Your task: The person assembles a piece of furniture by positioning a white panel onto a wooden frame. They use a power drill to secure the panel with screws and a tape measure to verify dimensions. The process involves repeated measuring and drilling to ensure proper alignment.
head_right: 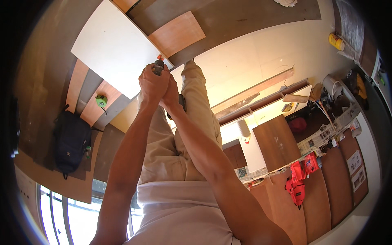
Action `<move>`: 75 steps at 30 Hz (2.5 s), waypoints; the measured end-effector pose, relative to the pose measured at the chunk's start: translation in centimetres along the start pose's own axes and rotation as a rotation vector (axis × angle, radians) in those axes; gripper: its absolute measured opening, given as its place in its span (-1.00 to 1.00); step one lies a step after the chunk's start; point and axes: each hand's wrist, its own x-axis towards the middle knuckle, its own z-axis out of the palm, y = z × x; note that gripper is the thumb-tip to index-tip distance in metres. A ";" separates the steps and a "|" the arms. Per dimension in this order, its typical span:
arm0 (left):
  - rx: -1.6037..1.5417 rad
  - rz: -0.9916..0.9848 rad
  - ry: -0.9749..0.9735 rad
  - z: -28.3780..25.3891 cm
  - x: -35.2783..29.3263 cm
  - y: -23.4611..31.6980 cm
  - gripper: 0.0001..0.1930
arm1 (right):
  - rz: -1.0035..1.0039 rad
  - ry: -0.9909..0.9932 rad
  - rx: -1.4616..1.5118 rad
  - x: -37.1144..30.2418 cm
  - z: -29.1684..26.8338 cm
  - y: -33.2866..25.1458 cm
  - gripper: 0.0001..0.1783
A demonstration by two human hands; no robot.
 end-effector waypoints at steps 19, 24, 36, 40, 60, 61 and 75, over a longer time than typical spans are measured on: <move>0.009 -0.014 -0.016 -0.4 -0.1 0.5 -0.53 | -0.024 -0.050 -0.019 0.6 0.6 2.4 0.11; -0.005 -0.032 -0.001 -0.6 0.0 -0.5 -0.54 | 0.000 -0.028 0.004 0.1 0.2 -0.4 0.11; 0.025 0.001 0.020 0.4 0.3 -0.5 -0.60 | 0.066 -0.012 0.083 -0.1 0.9 1.3 0.12; 0.039 0.019 0.037 0.6 0.6 -0.7 -0.63 | 0.082 -0.029 0.032 0.0 0.2 -0.3 0.06; -0.040 0.022 0.047 0.0 1.1 -1.2 -0.68 | -0.031 -0.046 -0.173 0.7 1.2 0.6 -0.03; -0.037 0.016 0.050 0.1 1.0 -1.3 -0.67 | -0.035 -0.045 -0.172 0.8 1.1 0.6 -0.03; -0.028 0.048 0.093 0.9 0.8 -1.3 -0.65 | 0.019 -0.092 -0.066 1.1 0.8 0.7 -0.04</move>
